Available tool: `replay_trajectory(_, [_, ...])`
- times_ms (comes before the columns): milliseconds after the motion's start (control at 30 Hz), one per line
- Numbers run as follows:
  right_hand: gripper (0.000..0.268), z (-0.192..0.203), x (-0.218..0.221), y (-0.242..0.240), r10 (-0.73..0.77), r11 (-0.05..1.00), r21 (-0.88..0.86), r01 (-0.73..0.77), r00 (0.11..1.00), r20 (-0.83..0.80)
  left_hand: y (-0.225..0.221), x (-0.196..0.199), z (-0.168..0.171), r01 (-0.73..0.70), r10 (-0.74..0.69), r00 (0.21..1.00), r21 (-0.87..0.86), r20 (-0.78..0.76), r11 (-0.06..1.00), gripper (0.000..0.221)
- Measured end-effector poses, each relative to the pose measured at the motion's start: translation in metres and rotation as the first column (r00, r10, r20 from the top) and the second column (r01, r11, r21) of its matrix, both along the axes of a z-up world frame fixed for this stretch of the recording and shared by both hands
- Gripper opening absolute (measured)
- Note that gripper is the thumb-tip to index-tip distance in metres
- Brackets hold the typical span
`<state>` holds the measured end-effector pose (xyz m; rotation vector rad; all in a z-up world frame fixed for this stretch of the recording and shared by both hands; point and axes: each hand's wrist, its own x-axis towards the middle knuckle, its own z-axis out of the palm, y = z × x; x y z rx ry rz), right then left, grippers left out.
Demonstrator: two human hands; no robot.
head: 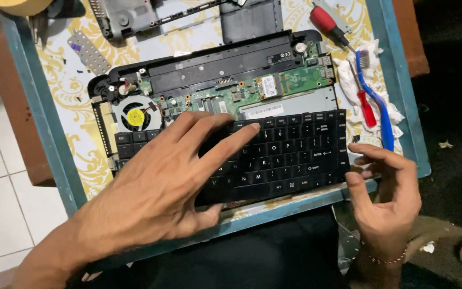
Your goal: Cleaning a laptop keyboard using a toothbrush while the laptop is disassembled on a workbench.
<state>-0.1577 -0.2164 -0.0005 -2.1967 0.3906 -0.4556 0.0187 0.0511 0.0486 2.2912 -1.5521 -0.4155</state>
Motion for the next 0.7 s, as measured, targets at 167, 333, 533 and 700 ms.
replay_trajectory(167, [0.046, 0.004, 0.003, 0.008, -0.175, 0.979, 0.097, 0.178, 0.984, -0.043, -0.012, -0.007, -0.015, -0.030, 0.028, 0.999, -0.105, -0.014, 0.994, 0.081])
replay_trajectory(333, [0.049, -0.014, 0.004, -0.003, -0.203, 0.962, 0.197, 0.188, 0.977, 0.061, -0.018, -0.007, -0.031, -0.004, 0.007, 0.999, -0.097, 0.040, 0.995, 0.089])
replay_trajectory(533, [0.059, -0.027, 0.002, -0.010, -0.185, 0.969, 0.187, 0.160, 0.975, 0.125, -0.019, -0.006, -0.033, 0.001, 0.003, 0.998, -0.071, 0.057, 0.997, 0.123])
replay_trajectory(700, [0.058, -0.022, 0.007, -0.006, -0.203, 0.975, 0.110, 0.192, 0.973, 0.107, -0.018, -0.003, -0.032, 0.003, 0.005, 0.993, -0.066, 0.119, 0.998, 0.108])
